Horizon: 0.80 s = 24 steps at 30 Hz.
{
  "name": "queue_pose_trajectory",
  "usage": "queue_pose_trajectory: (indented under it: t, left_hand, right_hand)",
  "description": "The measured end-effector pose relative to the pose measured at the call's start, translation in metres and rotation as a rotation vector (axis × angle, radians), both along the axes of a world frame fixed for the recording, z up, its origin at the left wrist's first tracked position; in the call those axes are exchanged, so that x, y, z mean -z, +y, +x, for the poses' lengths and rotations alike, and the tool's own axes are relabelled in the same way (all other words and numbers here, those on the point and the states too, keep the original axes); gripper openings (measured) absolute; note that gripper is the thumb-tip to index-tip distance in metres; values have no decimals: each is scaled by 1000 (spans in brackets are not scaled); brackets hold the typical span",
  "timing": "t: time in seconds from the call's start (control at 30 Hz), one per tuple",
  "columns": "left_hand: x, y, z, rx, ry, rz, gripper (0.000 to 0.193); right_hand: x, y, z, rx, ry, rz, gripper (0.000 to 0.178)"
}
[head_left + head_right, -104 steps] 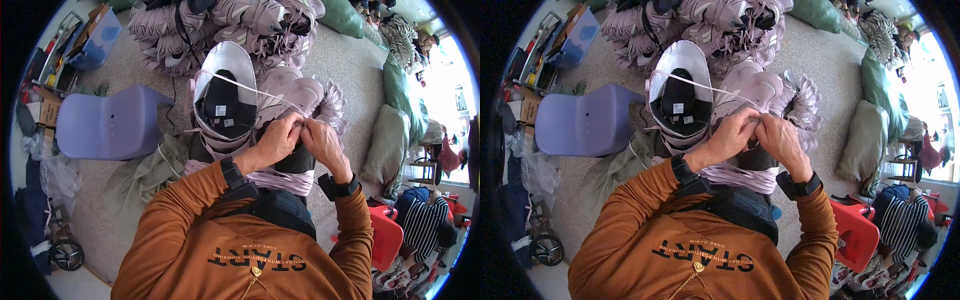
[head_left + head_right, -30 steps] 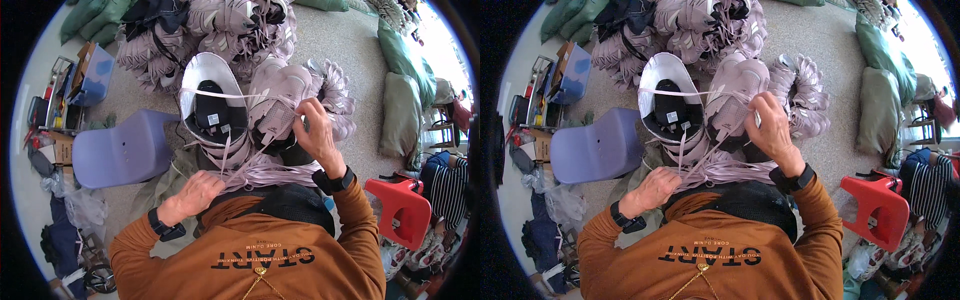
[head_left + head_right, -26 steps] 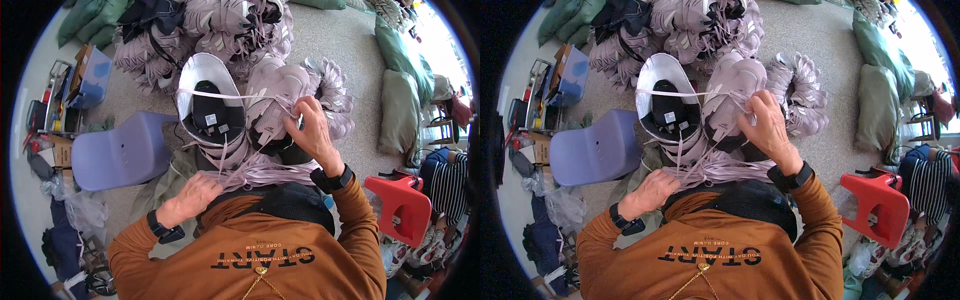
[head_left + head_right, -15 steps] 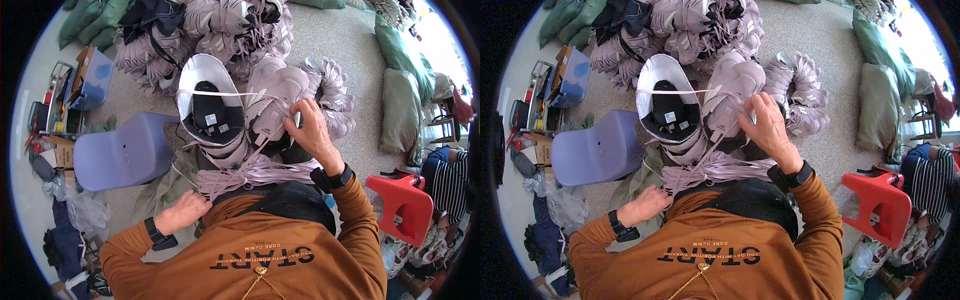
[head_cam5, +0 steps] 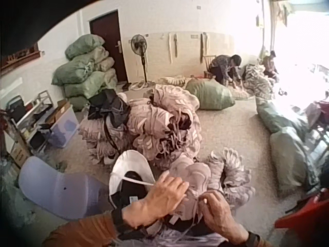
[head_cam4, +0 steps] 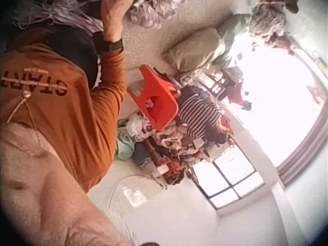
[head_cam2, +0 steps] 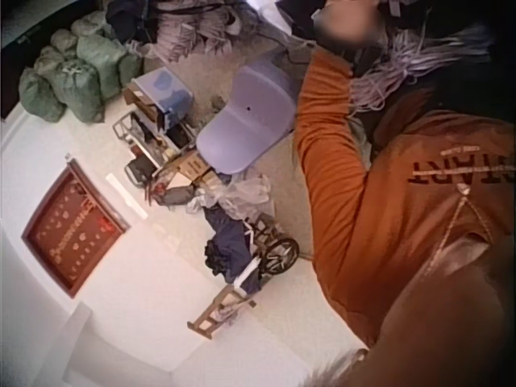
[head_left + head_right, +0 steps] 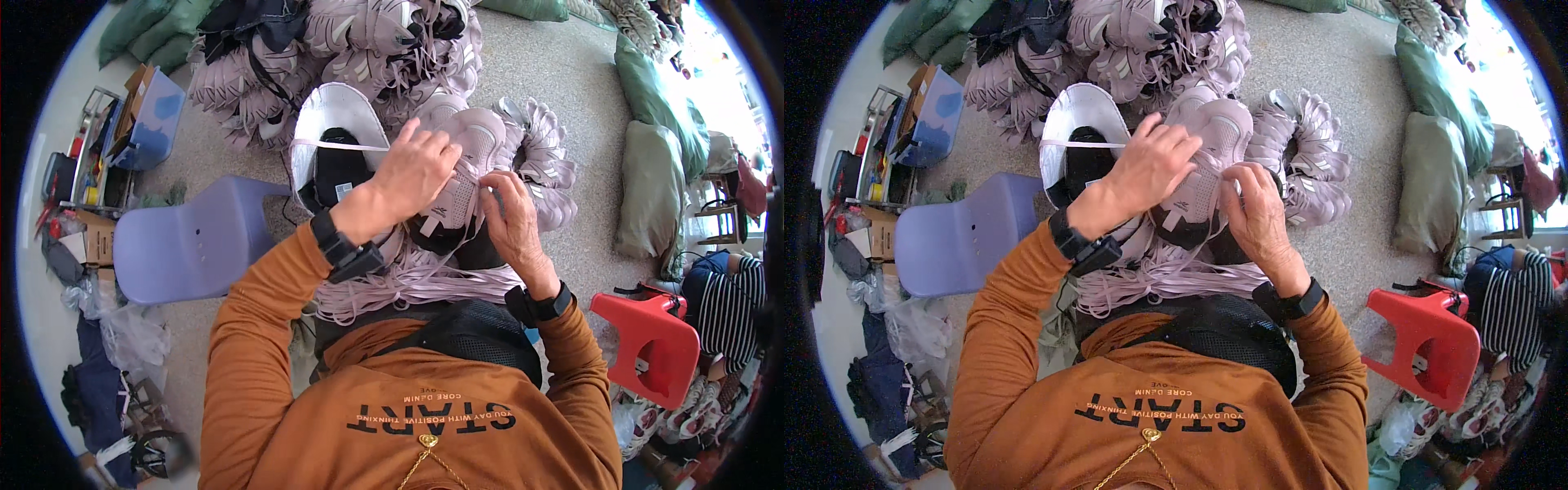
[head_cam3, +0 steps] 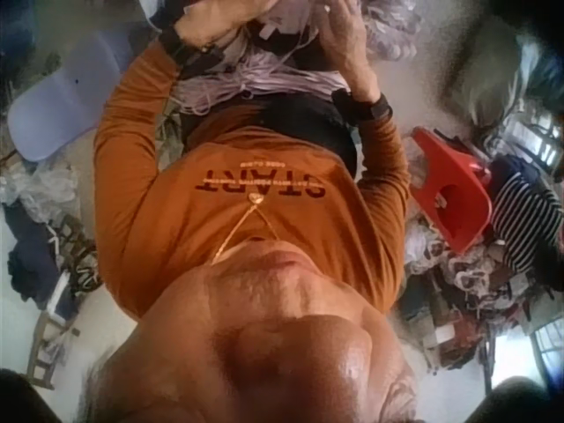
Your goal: The person sits on the floor and laces a pair of light pink sneakers by hand. They repeatedly thread the laces through the eyelets, pull them tight, and adjust the fit, working on one shoe at a time.
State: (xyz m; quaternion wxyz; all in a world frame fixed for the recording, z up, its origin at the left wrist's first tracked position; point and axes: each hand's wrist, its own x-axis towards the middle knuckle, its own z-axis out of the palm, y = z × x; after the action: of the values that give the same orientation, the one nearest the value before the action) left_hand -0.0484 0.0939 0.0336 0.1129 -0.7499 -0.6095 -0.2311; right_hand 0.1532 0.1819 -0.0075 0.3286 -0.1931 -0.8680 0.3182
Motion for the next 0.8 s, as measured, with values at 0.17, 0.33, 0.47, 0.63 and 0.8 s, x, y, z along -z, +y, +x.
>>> queue_pose_trajectory:
  t: [0.17,0.33,0.47,0.63,0.8]
  left_hand:
    - [-15,-1,-8,141,115,27,16]
    - [-27,-39,-17,136,214,-148,20]
    - [-19,-70,-28,116,151,-177,28]
    - [-56,-86,-30,0,149,-142,34]
    - [-72,-96,-31,-77,-23,-101,33]
  right_hand:
    - [-2,-3,-6,51,-49,-9,21]
    - [3,1,-8,48,-21,-37,24]
    - [-3,1,-7,54,-64,20,24]
    - [-32,1,-35,-89,-24,291,22]
    - [-10,29,-42,133,105,-15,11]
